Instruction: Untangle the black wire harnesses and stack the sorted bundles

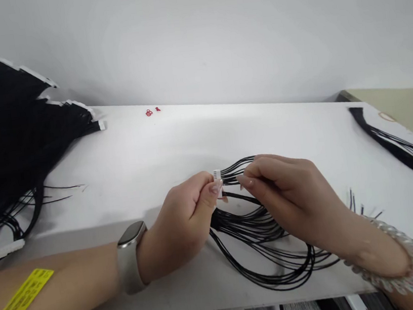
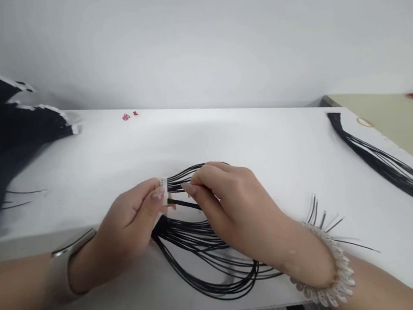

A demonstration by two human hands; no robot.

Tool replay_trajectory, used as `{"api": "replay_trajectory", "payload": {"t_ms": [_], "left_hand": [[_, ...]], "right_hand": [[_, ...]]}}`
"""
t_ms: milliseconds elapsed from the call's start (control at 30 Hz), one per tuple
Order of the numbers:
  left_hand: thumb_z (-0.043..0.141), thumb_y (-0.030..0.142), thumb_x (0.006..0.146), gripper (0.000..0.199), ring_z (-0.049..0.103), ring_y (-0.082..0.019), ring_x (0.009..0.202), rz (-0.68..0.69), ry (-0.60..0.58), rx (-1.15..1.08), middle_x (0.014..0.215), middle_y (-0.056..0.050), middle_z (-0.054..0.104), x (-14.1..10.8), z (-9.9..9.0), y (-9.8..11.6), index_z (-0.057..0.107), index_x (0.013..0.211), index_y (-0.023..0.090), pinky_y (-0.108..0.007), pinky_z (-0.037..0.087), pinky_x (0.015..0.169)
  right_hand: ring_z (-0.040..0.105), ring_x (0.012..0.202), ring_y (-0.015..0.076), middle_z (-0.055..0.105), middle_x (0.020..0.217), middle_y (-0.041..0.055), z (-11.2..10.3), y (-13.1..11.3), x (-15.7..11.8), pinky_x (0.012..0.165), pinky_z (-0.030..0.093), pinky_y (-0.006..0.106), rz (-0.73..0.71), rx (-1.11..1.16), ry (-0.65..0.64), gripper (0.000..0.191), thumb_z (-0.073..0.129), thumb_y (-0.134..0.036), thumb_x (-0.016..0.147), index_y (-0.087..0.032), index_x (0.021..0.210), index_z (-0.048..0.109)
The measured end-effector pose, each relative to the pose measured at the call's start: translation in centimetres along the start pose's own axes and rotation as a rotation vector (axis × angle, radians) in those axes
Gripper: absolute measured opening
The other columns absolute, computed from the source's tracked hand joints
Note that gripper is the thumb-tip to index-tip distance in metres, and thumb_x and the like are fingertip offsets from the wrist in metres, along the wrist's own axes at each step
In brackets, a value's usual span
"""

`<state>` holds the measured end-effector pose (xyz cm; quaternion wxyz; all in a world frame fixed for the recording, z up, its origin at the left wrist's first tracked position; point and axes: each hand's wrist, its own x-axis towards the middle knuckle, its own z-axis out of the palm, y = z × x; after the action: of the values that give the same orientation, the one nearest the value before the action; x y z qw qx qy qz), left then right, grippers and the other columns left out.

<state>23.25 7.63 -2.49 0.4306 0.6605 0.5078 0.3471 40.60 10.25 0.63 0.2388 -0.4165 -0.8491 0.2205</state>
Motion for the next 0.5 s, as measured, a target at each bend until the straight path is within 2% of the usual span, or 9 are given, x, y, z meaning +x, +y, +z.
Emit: {"api": "replay_trajectory", "payload": {"t_ms": [200,333,367,433,500], "left_hand": [[0.030,0.034,0.089,0.031,0.029,-0.008,0.051,0.039,-0.005,0.054,0.056,0.004,0.031,-0.2,-0.1,0.2,0.032,0.063,0.017,-0.021,0.027,0.048],[0.031,0.036,0.089,0.033,0.030,-0.007,0.050,-0.013,0.013,0.012,0.055,0.004,0.032,0.2,-0.1,0.5,0.033,0.061,0.017,-0.020,0.028,0.047],[0.031,0.038,0.088,0.034,0.031,-0.007,0.049,-0.046,0.022,-0.019,0.054,0.004,0.033,0.2,0.0,0.5,0.034,0.061,0.017,-0.020,0.028,0.046],[0.031,0.043,0.087,0.035,0.033,-0.007,0.046,-0.139,0.039,-0.111,0.053,0.004,0.035,0.3,0.0,0.4,0.037,0.064,0.017,-0.020,0.029,0.042],[0.031,0.048,0.085,0.035,0.035,-0.007,0.042,-0.222,0.067,-0.211,0.052,0.004,0.038,0.2,0.1,0.1,0.041,0.069,0.018,-0.020,0.030,0.039]], "right_hand": [[0.040,0.060,0.0052,0.046,0.064,-0.0024,0.6,0.2,0.2,0.055,0.033,0.019,-0.033,0.026,-0.024,0.012,0.045,-0.016,0.082,-0.016,0.070,0.045],[0.040,0.060,0.0054,0.048,0.067,-0.0024,0.0,0.7,0.2,0.053,0.033,0.019,-0.057,-0.033,-0.007,0.009,0.051,-0.020,0.080,-0.017,0.073,0.048],[0.040,0.060,0.0059,0.048,0.068,-0.0021,-0.4,0.8,0.2,0.053,0.034,0.019,-0.069,-0.084,0.026,0.011,0.056,-0.026,0.077,-0.017,0.076,0.049],[0.039,0.061,0.0072,0.047,0.072,-0.0011,-1.2,1.0,0.2,0.053,0.034,0.021,-0.109,-0.204,0.128,0.032,0.066,-0.037,0.067,-0.017,0.082,0.047],[0.039,0.062,0.0084,0.046,0.074,-0.0002,-1.9,1.2,0.2,0.054,0.036,0.022,-0.147,-0.277,0.210,0.042,0.069,-0.041,0.061,-0.017,0.084,0.044]]}}
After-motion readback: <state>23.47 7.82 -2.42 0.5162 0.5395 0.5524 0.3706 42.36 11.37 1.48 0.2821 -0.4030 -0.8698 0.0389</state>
